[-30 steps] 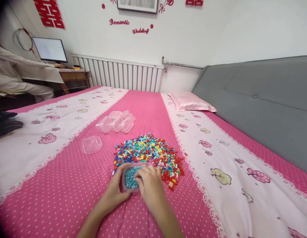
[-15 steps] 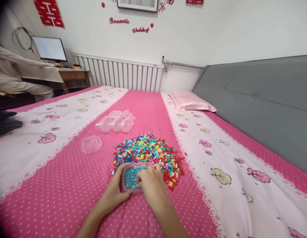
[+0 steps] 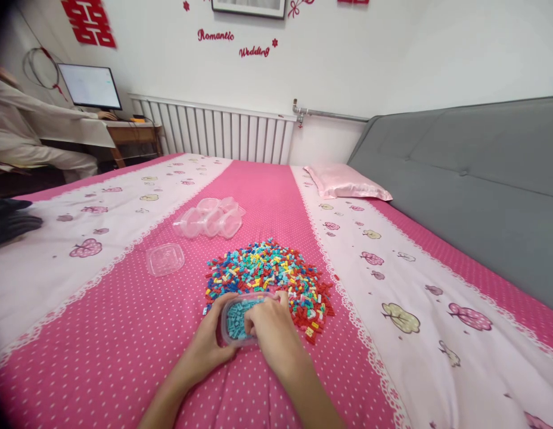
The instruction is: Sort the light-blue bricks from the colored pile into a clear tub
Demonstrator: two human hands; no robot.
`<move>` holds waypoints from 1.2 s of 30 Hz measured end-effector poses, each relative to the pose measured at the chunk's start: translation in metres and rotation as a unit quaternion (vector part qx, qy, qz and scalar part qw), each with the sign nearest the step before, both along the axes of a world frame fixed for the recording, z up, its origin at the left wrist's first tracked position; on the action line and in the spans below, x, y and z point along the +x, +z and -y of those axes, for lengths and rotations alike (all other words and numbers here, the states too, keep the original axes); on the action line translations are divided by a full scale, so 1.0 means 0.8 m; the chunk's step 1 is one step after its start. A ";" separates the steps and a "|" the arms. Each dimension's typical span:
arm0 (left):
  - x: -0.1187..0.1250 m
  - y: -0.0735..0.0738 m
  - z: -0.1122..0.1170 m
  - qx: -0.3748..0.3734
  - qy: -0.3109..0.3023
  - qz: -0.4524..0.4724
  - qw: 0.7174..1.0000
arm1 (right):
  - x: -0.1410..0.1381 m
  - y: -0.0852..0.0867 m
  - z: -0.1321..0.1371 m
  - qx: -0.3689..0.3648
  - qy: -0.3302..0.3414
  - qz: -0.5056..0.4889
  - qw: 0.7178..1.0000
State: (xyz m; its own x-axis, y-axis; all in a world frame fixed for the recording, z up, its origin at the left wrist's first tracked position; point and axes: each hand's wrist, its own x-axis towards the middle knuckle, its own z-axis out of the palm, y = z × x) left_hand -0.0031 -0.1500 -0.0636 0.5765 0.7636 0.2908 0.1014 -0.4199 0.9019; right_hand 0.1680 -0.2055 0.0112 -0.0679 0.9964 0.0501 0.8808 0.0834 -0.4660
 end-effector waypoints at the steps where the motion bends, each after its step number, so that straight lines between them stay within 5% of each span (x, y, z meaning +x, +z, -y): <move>1: 0.000 0.000 0.000 0.001 0.001 0.000 1.000 | 0.000 -0.003 0.000 0.005 0.005 0.000 1.000; 7: -0.001 -0.001 0.001 0.006 0.000 0.001 1.000 | 0.002 -0.017 0.000 0.004 0.024 0.011 1.000; 16: 0.000 -0.001 -0.001 0.003 -0.003 0.006 1.000 | 0.004 -0.008 0.006 0.012 0.033 0.014 0.999; 20: 0.000 0.000 -0.001 0.002 -0.005 0.003 1.000 | 0.011 -0.007 0.008 0.081 0.034 -0.040 0.995; 24: -0.001 0.002 0.002 0.008 -0.002 -0.003 1.000 | 0.042 -0.008 0.007 0.226 -0.030 -0.112 0.967; 28: -0.002 0.007 0.003 0.001 -0.014 0.003 1.000 | 0.085 -0.031 -0.001 0.362 -0.199 -0.200 0.888; 31: -0.002 0.010 0.003 0.002 -0.025 0.000 1.000 | 0.108 -0.059 -0.008 0.367 -0.255 -0.211 0.869; 36: -0.003 0.009 0.003 0.009 -0.031 -0.022 0.999 | 0.119 -0.087 -0.012 0.329 -0.265 -0.217 0.880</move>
